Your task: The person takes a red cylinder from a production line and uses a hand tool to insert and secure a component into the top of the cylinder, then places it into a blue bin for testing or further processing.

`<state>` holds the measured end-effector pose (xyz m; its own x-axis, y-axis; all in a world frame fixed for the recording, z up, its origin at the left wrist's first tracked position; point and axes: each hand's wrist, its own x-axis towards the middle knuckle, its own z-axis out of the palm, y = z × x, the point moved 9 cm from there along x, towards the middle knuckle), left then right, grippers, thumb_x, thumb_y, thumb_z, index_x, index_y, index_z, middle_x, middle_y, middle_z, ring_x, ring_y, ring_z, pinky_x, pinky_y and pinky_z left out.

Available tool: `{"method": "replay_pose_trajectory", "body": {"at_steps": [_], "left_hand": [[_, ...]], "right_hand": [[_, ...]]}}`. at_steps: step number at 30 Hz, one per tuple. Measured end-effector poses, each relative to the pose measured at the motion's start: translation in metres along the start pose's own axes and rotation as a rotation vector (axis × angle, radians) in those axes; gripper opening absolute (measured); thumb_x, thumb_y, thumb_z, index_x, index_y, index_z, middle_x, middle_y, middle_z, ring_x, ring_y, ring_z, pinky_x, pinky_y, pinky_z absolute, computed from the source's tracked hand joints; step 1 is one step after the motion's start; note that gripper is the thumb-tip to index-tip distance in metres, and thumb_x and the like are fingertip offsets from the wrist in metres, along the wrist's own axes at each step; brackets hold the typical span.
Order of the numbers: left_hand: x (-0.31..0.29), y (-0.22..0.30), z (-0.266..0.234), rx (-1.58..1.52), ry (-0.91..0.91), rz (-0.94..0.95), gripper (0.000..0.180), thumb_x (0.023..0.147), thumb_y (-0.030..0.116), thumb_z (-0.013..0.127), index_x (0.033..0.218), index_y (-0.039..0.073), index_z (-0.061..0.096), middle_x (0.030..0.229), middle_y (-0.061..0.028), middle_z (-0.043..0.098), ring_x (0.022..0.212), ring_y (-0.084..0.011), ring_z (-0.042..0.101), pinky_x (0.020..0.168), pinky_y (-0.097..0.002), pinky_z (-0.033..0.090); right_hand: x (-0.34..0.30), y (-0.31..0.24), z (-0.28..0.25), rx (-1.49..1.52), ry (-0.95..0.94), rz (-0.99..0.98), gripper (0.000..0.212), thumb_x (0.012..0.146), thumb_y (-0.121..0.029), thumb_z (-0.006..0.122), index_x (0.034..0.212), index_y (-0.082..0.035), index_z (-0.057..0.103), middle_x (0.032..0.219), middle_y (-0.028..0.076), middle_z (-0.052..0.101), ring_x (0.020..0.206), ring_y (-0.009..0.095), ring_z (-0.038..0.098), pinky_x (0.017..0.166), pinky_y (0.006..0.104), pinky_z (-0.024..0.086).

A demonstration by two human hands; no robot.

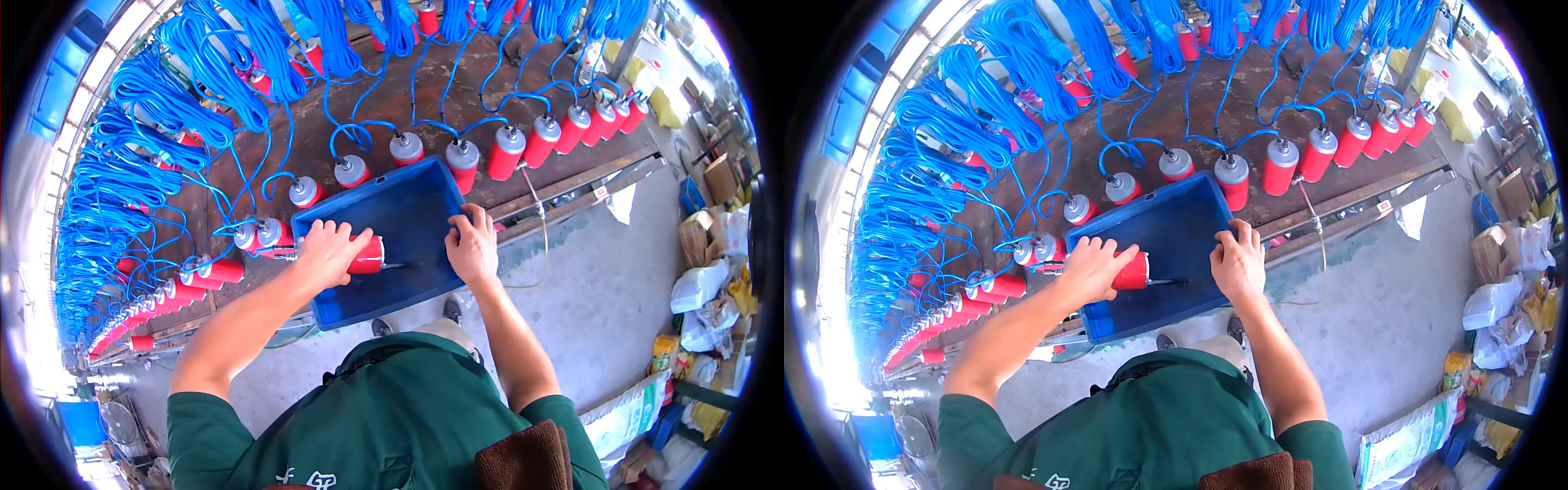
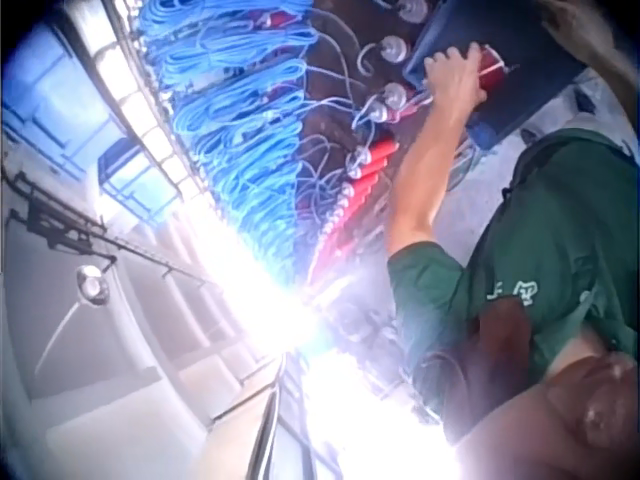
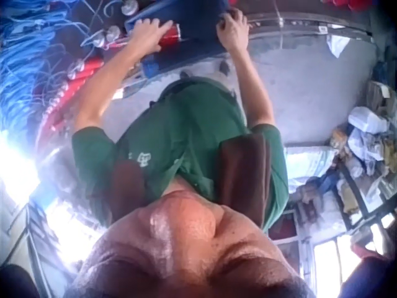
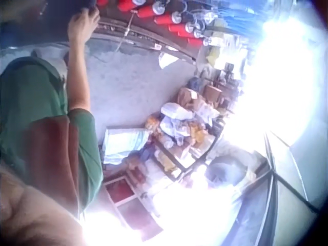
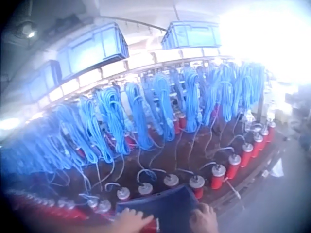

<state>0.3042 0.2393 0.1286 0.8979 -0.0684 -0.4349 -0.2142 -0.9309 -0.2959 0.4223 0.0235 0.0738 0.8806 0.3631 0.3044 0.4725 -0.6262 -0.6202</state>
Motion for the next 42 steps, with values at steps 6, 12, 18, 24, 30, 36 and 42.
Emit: {"method": "replay_pose_trajectory", "body": {"at_steps": [6, 12, 18, 24, 30, 36, 42], "left_hand": [[-0.032, -0.015, 0.0, -0.021, 0.039, -0.056, 0.106, 0.069, 0.04, 0.097, 0.162, 0.021, 0.05, 0.119, -0.0111, 0.066, 0.109, -0.0303, 0.065, 0.091, -0.0435, 0.049], [-0.071, -0.035, 0.018, -0.117, 0.2, -0.13, 0.109, 0.068, 0.04, 0.098, 0.163, 0.025, 0.048, 0.122, -0.0093, 0.064, 0.113, -0.0301, 0.062, 0.096, -0.0448, 0.047], [-0.103, -0.048, 0.049, -0.227, 0.448, -0.183, 0.111, 0.064, 0.038, 0.099, 0.162, 0.027, 0.049, 0.122, -0.0082, 0.063, 0.113, -0.0303, 0.061, 0.097, -0.0474, 0.047], [-0.116, -0.057, 0.078, -0.356, 0.525, -0.206, 0.108, 0.063, 0.039, 0.096, 0.16, 0.023, 0.052, 0.122, -0.0092, 0.065, 0.114, -0.0315, 0.063, 0.1, -0.0487, 0.046], [-0.124, -0.061, 0.089, -0.443, 0.543, -0.252, 0.107, 0.063, 0.038, 0.097, 0.159, 0.024, 0.053, 0.123, -0.0082, 0.065, 0.114, -0.0318, 0.063, 0.1, -0.0482, 0.046], [-0.125, -0.067, 0.096, -0.485, 0.545, -0.268, 0.11, 0.063, 0.038, 0.098, 0.161, 0.03, 0.049, 0.121, -0.0073, 0.065, 0.115, -0.0321, 0.063, 0.099, -0.0487, 0.047], [-0.123, -0.069, 0.094, -0.49, 0.499, -0.269, 0.111, 0.063, 0.036, 0.099, 0.161, 0.028, 0.049, 0.124, -0.0068, 0.065, 0.117, -0.0322, 0.063, 0.1, -0.0495, 0.046]], "right_hand": [[-0.007, -0.063, -0.012, 0.102, 0.025, -0.369, 0.016, 0.087, -0.008, 0.076, 0.103, -0.009, 0.075, 0.118, 0.01, 0.069, 0.112, 0.034, 0.065, 0.097, 0.0483, 0.054], [-0.015, -0.066, 0.077, 0.224, -0.766, 0.004, 0.042, 0.103, -0.044, 0.068, 0.096, -0.003, 0.076, 0.084, 0.01, 0.071, 0.075, 0.029, 0.068, 0.073, 0.042, 0.056], [-0.045, -0.072, 0.12, 0.423, -1.347, 0.455, 0.049, 0.106, -0.052, 0.066, 0.091, -0.006, 0.075, 0.069, 0.001, 0.061, 0.056, 0.01, 0.051, 0.049, 0.0276, 0.032], [-0.028, -0.113, 0.112, 0.41, -0.824, -0.215, 0.024, 0.099, -0.024, 0.079, 0.106, -0.003, 0.071, 0.079, 0.013, 0.071, 0.069, 0.025, 0.068, 0.063, 0.0362, 0.054], [-0.024, -0.146, 0.085, 0.307, -0.663, -0.445, 0.029, 0.1, -0.016, 0.077, 0.125, -0.006, 0.069, 0.091, 0.015, 0.075, 0.081, 0.03, 0.074, 0.071, 0.0376, 0.059], [-0.04, -0.122, 0.112, 0.844, -1.093, 0.414, 0.04, 0.117, -0.033, 0.054, 0.137, -0.005, 0.073, 0.084, 0.003, 0.065, 0.074, 0.012, 0.061, 0.066, 0.0279, 0.053], [-0.031, -0.136, 0.101, 0.646, -1.112, 0.229, 0.04, 0.107, -0.018, 0.066, 0.145, -0.007, 0.067, 0.085, 0.003, 0.064, 0.077, 0.015, 0.063, 0.071, 0.0321, 0.055]]}}
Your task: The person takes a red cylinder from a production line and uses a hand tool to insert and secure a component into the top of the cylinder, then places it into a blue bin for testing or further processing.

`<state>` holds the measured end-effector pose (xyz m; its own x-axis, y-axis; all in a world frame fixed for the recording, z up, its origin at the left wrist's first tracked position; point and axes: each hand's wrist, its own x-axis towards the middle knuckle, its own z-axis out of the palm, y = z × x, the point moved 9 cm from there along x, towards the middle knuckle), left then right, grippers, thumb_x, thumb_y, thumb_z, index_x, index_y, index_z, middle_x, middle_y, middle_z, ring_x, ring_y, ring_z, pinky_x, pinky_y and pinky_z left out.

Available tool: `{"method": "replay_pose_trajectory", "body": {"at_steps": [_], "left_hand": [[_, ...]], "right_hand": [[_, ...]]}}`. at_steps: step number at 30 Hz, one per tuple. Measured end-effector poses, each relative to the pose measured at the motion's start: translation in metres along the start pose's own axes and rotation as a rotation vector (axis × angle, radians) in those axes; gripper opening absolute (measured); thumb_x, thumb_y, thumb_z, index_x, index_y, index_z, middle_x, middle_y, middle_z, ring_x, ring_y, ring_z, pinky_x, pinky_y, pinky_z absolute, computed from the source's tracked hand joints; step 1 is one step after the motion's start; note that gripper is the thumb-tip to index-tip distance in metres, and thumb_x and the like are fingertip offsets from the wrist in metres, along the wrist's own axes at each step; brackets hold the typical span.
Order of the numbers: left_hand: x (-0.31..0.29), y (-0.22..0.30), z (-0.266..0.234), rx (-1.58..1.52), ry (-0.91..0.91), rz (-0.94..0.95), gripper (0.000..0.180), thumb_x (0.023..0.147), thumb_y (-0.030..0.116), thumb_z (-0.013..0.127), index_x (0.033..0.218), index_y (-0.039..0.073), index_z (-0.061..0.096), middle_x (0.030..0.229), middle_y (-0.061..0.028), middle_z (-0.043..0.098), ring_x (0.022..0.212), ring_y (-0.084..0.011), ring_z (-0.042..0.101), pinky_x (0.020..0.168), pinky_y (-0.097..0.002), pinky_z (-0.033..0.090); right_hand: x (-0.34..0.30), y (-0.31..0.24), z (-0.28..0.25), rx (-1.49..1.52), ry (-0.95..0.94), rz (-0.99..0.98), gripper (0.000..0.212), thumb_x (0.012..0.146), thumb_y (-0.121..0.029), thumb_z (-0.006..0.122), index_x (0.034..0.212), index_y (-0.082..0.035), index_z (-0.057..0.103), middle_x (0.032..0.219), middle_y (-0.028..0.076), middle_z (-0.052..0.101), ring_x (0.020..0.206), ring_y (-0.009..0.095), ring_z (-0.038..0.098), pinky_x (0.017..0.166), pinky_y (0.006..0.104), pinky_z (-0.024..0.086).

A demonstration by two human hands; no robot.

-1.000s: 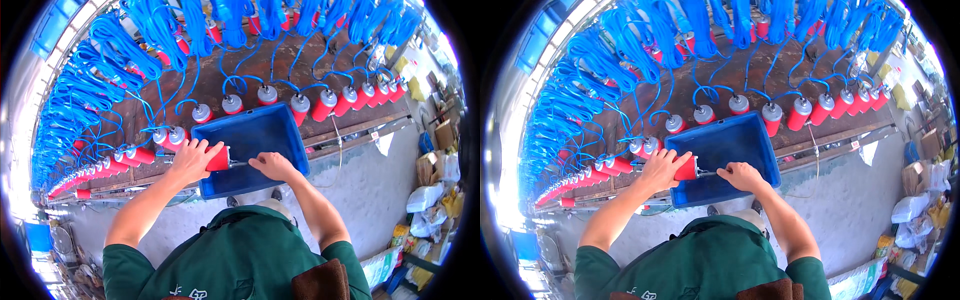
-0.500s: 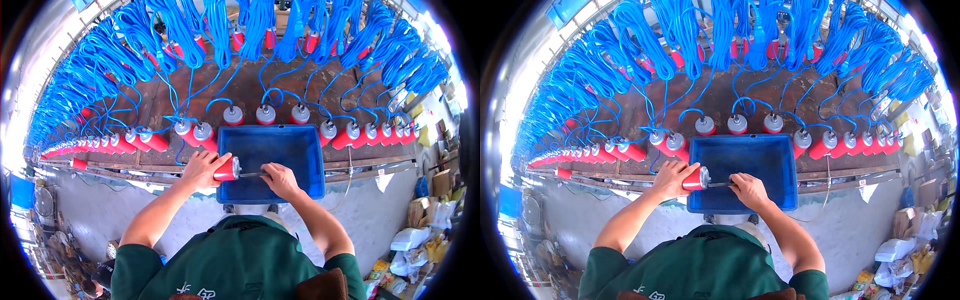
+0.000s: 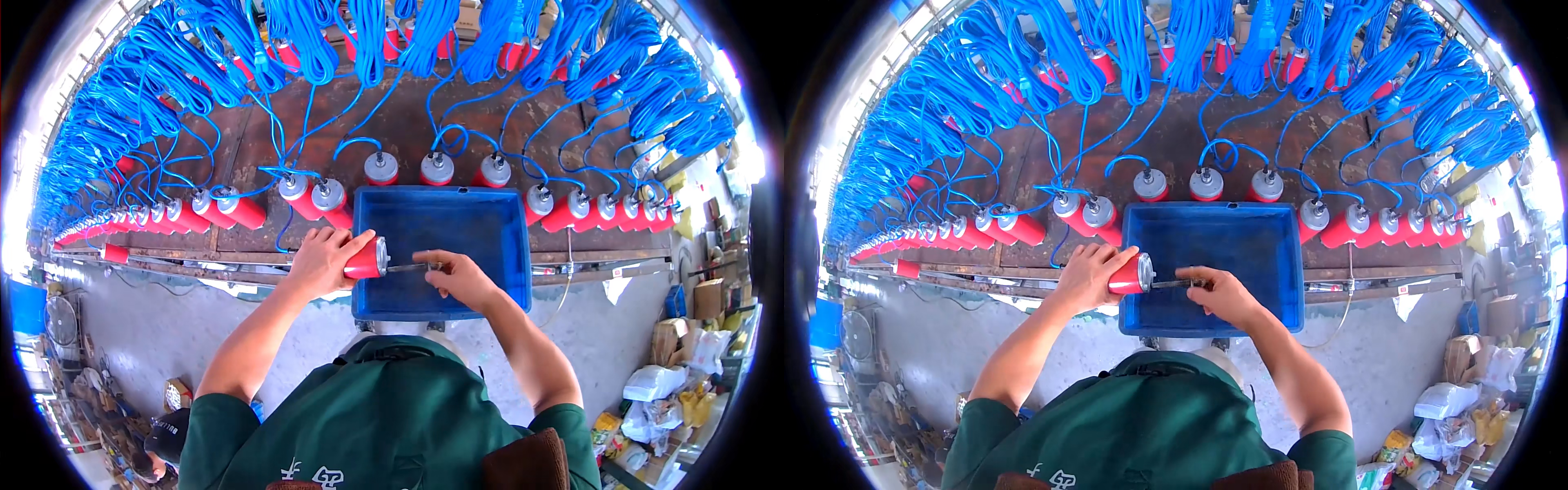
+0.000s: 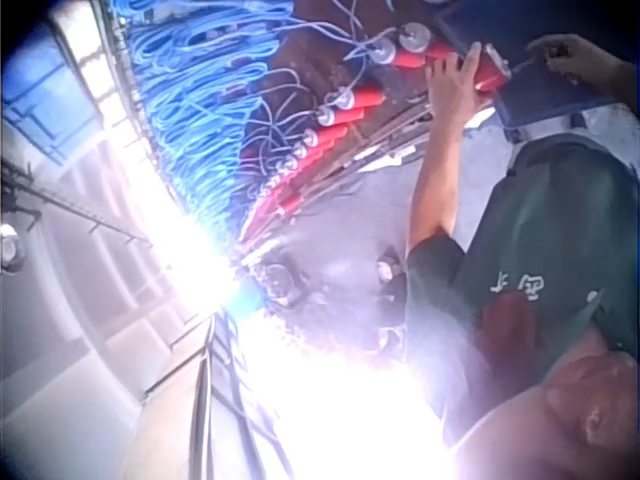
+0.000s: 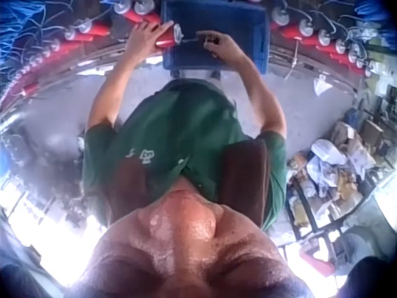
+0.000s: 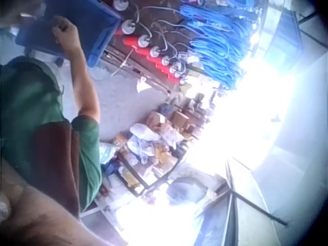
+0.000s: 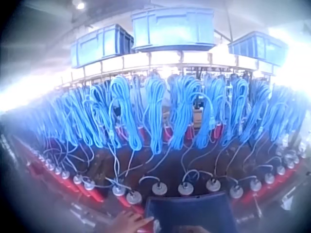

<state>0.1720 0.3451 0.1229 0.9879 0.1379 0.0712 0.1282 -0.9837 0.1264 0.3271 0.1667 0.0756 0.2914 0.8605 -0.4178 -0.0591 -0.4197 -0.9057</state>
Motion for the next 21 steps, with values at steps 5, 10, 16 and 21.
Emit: {"method": "replay_pose_trajectory", "body": {"at_steps": [5, 10, 16, 21], "left_hand": [[-0.003, 0.001, -0.002, 0.007, -0.01, 0.03, 0.109, 0.063, 0.031, 0.099, 0.16, 0.027, 0.05, 0.124, -0.0055, 0.066, 0.116, -0.0312, 0.063, 0.101, -0.0481, 0.046], [-0.001, 0.0, 0.003, 0.051, -0.012, 0.016, 0.109, 0.064, 0.039, 0.098, 0.161, 0.028, 0.05, 0.125, -0.0061, 0.066, 0.115, -0.0311, 0.064, 0.1, -0.0481, 0.046], [-0.005, 0.0, 0.002, 0.083, -0.042, 0.008, 0.114, 0.064, 0.041, 0.099, 0.164, 0.033, 0.045, 0.129, -0.0054, 0.064, 0.118, -0.0297, 0.064, 0.102, -0.047, 0.046], [-0.004, -0.004, 0.006, 0.075, -0.051, 0.017, 0.109, 0.066, 0.041, 0.096, 0.162, 0.036, 0.046, 0.127, -0.005, 0.065, 0.12, -0.0281, 0.065, 0.103, -0.048, 0.046]], "right_hand": [[-0.007, -0.035, 0.014, -0.767, -0.002, -0.281, 0.041, 0.101, -0.015, 0.07, 0.141, -0.01, 0.068, 0.101, 0.021, 0.077, 0.094, 0.037, 0.076, 0.084, 0.044, 0.062], [0.009, -0.017, 0.008, -1.175, 0.085, -0.052, 0.024, 0.102, -0.025, 0.07, 0.113, -0.004, 0.074, 0.094, 0.022, 0.078, 0.09, 0.039, 0.076, 0.081, 0.0454, 0.062], [0.001, 0.008, 0.004, -0.697, -0.136, 0.029, 0.045, 0.107, -0.043, 0.068, 0.118, 0.0, 0.072, 0.083, 0.013, 0.072, 0.071, 0.021, 0.068, 0.067, 0.0378, 0.054], [-0.007, 0.011, 0.008, 0.159, -0.081, 0.146, 0.065, 0.116, -0.056, 0.038, 0.146, -0.002, 0.059, 0.078, 0.005, 0.058, 0.062, 0.011, 0.052, 0.057, 0.0272, 0.04]]}}
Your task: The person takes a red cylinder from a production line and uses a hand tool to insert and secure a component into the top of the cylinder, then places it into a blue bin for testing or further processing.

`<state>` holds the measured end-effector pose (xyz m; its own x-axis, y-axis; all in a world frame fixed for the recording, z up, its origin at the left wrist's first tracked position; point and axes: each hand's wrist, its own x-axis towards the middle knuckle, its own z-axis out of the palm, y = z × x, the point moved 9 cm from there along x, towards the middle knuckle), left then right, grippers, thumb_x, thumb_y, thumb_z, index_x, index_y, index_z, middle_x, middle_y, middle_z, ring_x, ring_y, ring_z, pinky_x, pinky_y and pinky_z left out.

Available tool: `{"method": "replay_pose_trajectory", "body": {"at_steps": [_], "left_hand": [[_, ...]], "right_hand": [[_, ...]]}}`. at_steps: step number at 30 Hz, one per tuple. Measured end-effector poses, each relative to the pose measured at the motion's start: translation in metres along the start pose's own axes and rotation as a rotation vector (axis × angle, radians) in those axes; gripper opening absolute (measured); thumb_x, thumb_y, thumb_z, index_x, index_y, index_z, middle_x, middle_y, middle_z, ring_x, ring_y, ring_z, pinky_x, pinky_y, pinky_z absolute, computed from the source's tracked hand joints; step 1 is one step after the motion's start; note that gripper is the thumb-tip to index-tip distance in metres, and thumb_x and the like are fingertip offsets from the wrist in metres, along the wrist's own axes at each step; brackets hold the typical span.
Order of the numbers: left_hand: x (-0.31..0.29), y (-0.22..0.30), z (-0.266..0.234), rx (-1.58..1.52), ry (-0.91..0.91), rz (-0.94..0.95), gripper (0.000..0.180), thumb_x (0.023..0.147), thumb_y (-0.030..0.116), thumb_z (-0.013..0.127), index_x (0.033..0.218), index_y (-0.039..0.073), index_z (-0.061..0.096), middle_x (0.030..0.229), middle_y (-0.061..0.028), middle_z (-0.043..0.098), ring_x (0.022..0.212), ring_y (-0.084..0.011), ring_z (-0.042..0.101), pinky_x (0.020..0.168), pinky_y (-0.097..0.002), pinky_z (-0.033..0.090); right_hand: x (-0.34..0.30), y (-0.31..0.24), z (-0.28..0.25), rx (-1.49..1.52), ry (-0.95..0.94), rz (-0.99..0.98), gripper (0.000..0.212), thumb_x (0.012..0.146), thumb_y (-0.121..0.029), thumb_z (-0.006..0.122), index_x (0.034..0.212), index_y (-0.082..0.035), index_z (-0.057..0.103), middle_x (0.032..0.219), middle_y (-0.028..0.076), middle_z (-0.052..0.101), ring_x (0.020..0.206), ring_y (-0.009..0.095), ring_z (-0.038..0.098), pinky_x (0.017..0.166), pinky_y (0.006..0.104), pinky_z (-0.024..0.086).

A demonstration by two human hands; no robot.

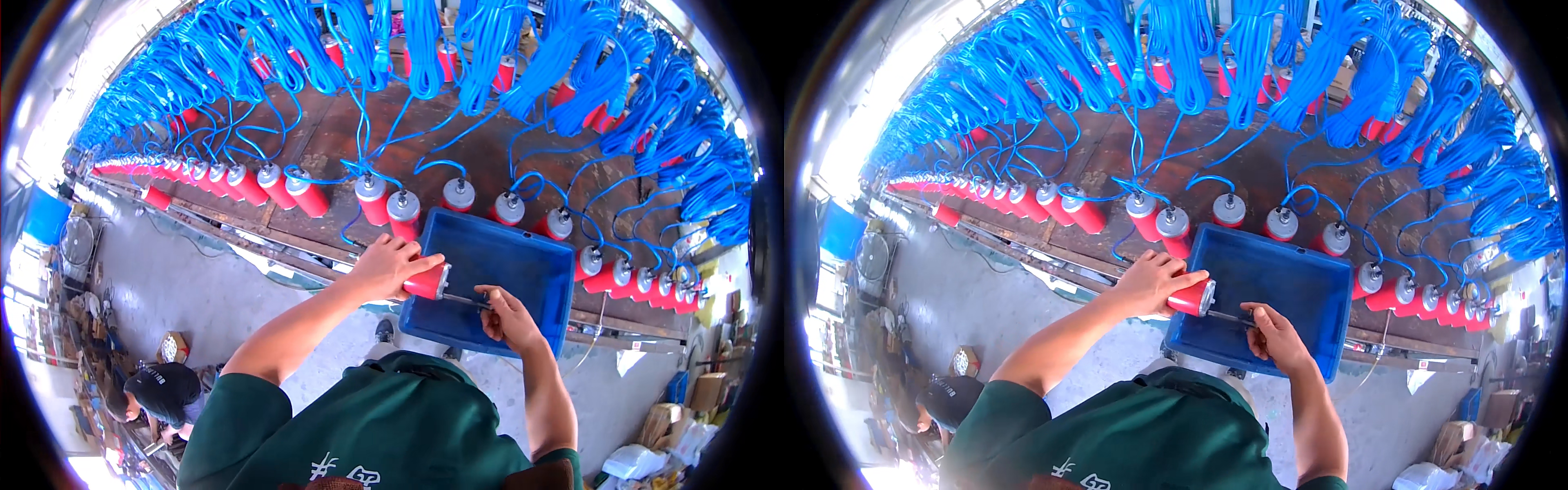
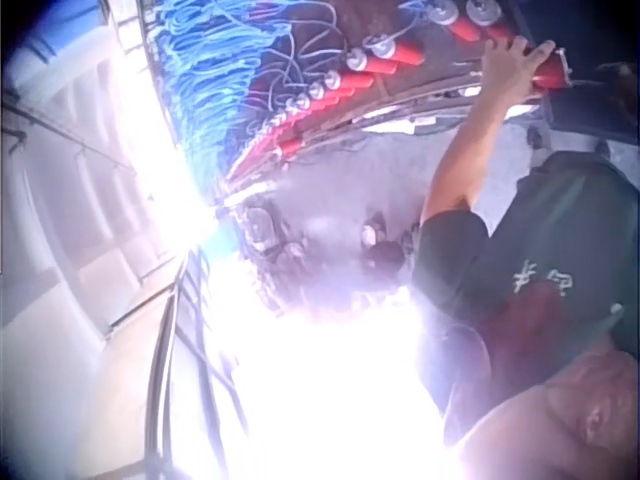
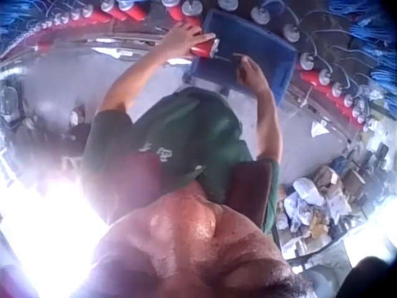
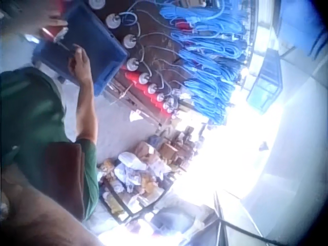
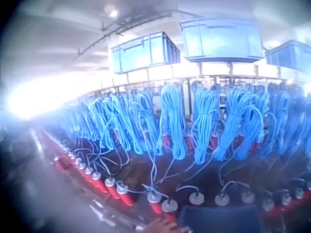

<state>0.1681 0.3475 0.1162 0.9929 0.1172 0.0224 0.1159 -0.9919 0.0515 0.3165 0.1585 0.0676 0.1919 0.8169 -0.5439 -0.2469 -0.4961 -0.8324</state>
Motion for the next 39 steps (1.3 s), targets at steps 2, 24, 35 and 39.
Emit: {"method": "replay_pose_trajectory", "body": {"at_steps": [2, 24, 35, 39], "left_hand": [[0.001, -0.001, 0.001, -0.009, -0.002, -0.018, 0.109, 0.067, 0.04, 0.097, 0.163, 0.037, 0.045, 0.128, -0.0049, 0.065, 0.121, -0.0278, 0.065, 0.103, -0.048, 0.046], [0.002, 0.007, -0.002, 0.012, 0.0, -0.014, 0.106, 0.068, 0.036, 0.099, 0.161, 0.033, 0.049, 0.128, -0.0059, 0.065, 0.119, -0.0289, 0.064, 0.101, -0.0481, 0.047], [0.004, 0.009, -0.003, 0.026, -0.018, -0.016, 0.101, 0.07, 0.041, 0.099, 0.159, 0.035, 0.052, 0.127, -0.007, 0.067, 0.12, -0.0313, 0.065, 0.107, -0.0494, 0.047], [0.002, 0.009, -0.002, 0.041, 0.026, 0.005, 0.108, 0.065, 0.037, 0.1, 0.161, 0.034, 0.05, 0.126, -0.0055, 0.065, 0.118, -0.0282, 0.064, 0.1, -0.0471, 0.046]], "right_hand": [[0.006, 0.006, -0.003, 0.118, -0.034, -0.102, 0.054, 0.119, -0.046, 0.042, 0.144, -0.003, 0.061, 0.078, 0.005, 0.059, 0.065, 0.011, 0.054, 0.058, 0.0272, 0.041], [0.049, -0.033, 0.04, -1.135, -0.173, -0.2, 0.033, 0.112, -0.029, 0.056, 0.113, -0.002, 0.074, 0.11, 0.019, 0.076, 0.105, 0.038, 0.072, 0.096, 0.0479, 0.056], [0.05, -0.037, 0.042, -1.093, -0.107, -0.116, 0.027, 0.108, -0.028, 0.066, 0.117, -0.003, 0.071, 0.113, 0.021, 0.077, 0.106, 0.038, 0.074, 0.094, 0.0481, 0.057], [0.054, -0.034, 0.051, -1.175, -0.293, -0.045, 0.032, 0.108, -0.029, 0.066, 0.126, -0.002, 0.064, 0.118, 0.021, 0.076, 0.11, 0.039, 0.073, 0.095, 0.0483, 0.057]]}}
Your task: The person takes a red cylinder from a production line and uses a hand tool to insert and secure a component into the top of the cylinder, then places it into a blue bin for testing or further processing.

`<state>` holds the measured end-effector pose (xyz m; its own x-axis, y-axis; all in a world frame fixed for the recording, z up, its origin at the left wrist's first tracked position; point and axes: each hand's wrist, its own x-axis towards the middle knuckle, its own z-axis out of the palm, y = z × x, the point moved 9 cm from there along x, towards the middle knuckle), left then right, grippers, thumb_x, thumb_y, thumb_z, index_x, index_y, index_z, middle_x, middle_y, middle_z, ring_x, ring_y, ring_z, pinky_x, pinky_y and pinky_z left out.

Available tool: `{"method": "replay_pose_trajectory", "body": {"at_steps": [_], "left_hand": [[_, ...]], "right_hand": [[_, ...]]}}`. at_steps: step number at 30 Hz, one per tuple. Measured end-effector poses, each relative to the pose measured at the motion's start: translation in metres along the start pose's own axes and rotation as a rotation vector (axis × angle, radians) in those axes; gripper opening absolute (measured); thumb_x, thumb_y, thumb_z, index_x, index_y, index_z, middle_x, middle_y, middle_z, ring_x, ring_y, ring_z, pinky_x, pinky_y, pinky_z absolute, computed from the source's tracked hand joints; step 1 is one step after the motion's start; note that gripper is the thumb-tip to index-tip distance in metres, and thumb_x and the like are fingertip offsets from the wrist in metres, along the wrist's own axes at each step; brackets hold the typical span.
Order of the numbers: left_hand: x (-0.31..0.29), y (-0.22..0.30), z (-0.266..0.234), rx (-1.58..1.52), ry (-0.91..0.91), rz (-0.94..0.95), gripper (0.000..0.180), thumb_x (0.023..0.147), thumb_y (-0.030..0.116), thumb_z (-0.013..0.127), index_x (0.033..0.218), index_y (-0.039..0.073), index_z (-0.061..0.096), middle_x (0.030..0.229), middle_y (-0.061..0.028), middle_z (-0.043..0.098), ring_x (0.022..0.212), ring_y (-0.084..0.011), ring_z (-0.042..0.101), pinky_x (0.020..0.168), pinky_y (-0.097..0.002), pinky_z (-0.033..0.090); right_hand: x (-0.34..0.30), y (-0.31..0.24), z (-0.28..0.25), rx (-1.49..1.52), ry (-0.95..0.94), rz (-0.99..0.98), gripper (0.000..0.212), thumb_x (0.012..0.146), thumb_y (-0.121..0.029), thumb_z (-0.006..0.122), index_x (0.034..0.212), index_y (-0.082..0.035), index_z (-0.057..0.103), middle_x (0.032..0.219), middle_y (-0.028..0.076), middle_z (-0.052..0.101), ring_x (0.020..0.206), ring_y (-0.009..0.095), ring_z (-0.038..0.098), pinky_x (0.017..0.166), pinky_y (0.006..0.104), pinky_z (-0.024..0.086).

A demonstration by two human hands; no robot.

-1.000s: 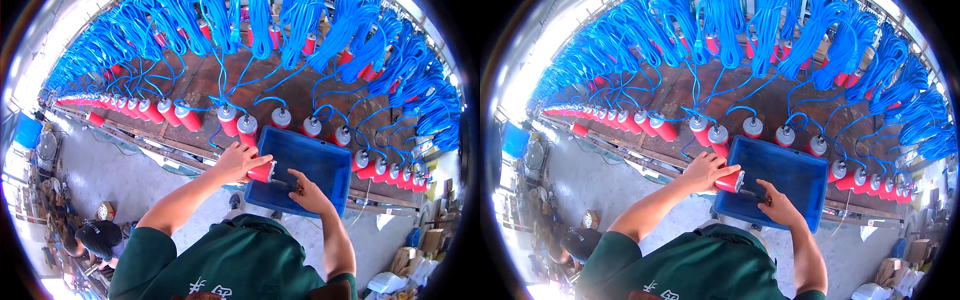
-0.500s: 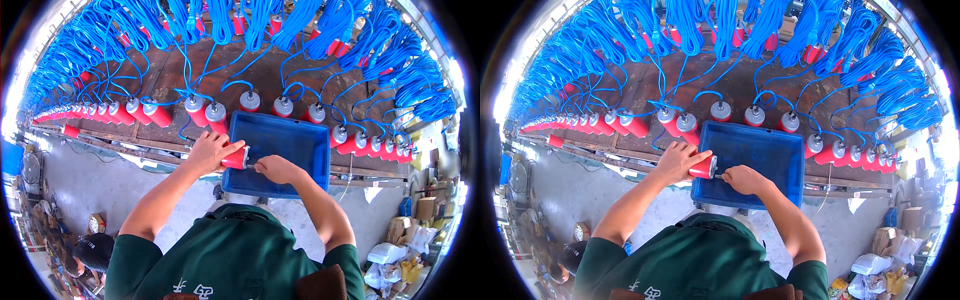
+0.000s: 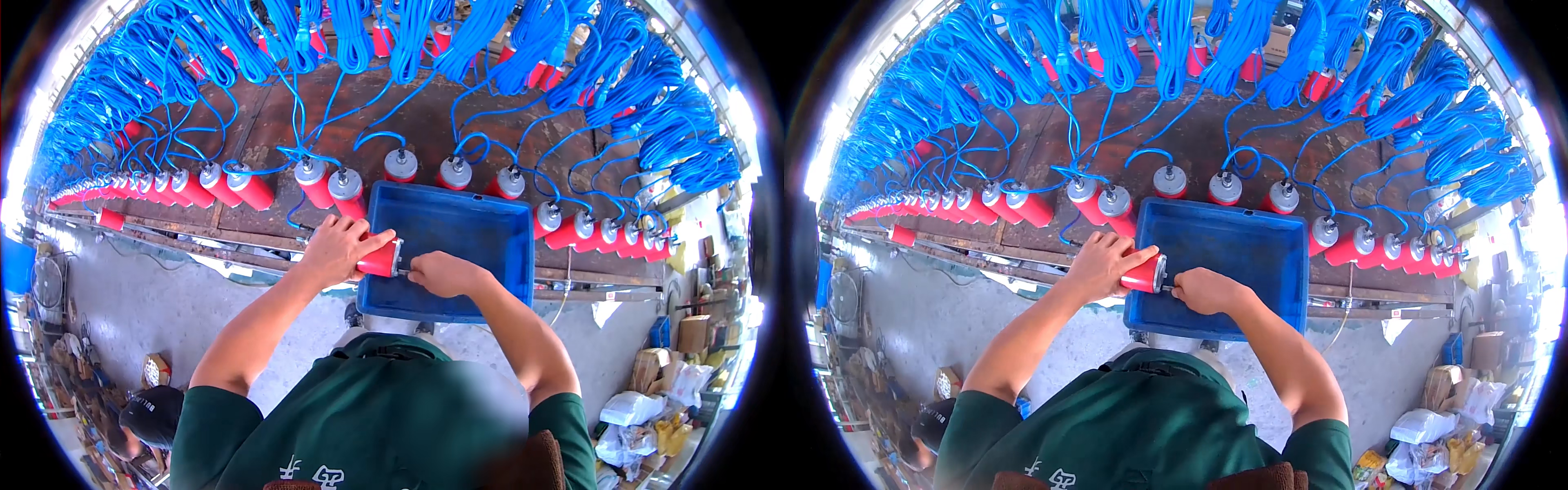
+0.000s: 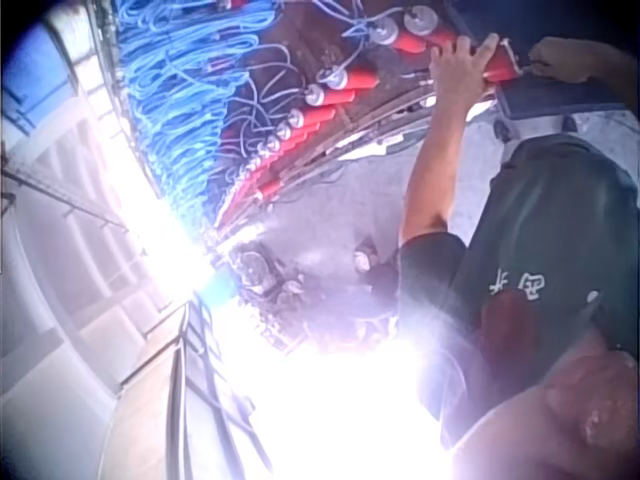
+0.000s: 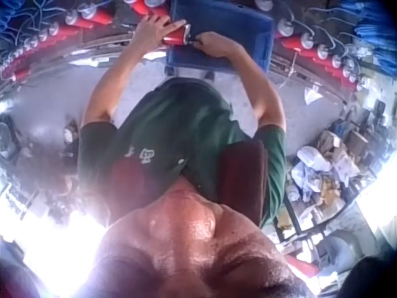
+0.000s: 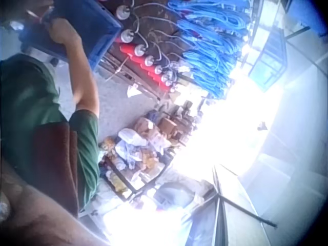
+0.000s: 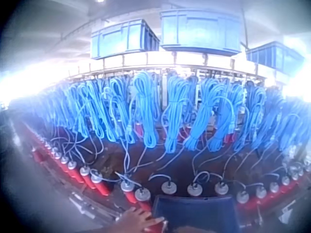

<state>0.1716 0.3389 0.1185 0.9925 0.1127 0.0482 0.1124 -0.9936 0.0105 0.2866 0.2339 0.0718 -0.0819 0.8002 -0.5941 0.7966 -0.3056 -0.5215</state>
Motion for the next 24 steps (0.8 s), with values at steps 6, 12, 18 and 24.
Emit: {"method": "replay_pose_trajectory", "body": {"at_steps": [6, 12, 18, 24], "left_hand": [[0.002, 0.002, -0.003, -0.002, -0.005, 0.012, 0.106, 0.065, 0.036, 0.1, 0.159, 0.033, 0.052, 0.125, -0.0056, 0.065, 0.116, -0.0278, 0.064, 0.098, -0.0471, 0.046], [0.004, 0.003, -0.006, -0.015, -0.017, 0.003, 0.105, 0.065, 0.036, 0.101, 0.159, 0.033, 0.053, 0.124, -0.0058, 0.067, 0.117, -0.0296, 0.064, 0.103, -0.048, 0.047], [0.004, 0.002, -0.005, -0.029, -0.03, -0.008, 0.105, 0.066, 0.035, 0.1, 0.159, 0.032, 0.053, 0.124, -0.005, 0.066, 0.118, -0.0282, 0.064, 0.103, -0.0475, 0.046], [0.005, 0.003, -0.005, -0.034, 0.001, 0.006, 0.106, 0.064, 0.035, 0.1, 0.159, 0.032, 0.054, 0.124, -0.0046, 0.066, 0.118, -0.0284, 0.063, 0.102, -0.0469, 0.046]], "right_hand": [[-0.009, -0.008, -0.006, -0.055, 0.105, 0.052, 0.033, 0.111, -0.031, 0.061, 0.119, -0.001, 0.071, 0.113, 0.021, 0.077, 0.109, 0.038, 0.073, 0.096, 0.048, 0.057], [0.001, 0.002, -0.002, -0.014, 0.005, 0.046, 0.034, 0.109, -0.034, 0.065, 0.125, -0.003, 0.065, 0.113, 0.02, 0.077, 0.11, 0.036, 0.074, 0.095, 0.0467, 0.058], [-0.005, -0.003, -0.003, -0.14, 0.154, 0.05, 0.035, 0.106, -0.03, 0.07, 0.128, -0.004, 0.062, 0.108, 0.02, 0.078, 0.104, 0.037, 0.076, 0.089, 0.0467, 0.061], [-0.017, 0.032, -0.004, -0.089, 0.274, 0.158, 0.037, 0.099, -0.023, 0.076, 0.127, -0.006, 0.058, 0.106, 0.02, 0.077, 0.097, 0.038, 0.075, 0.085, 0.0475, 0.059]]}}
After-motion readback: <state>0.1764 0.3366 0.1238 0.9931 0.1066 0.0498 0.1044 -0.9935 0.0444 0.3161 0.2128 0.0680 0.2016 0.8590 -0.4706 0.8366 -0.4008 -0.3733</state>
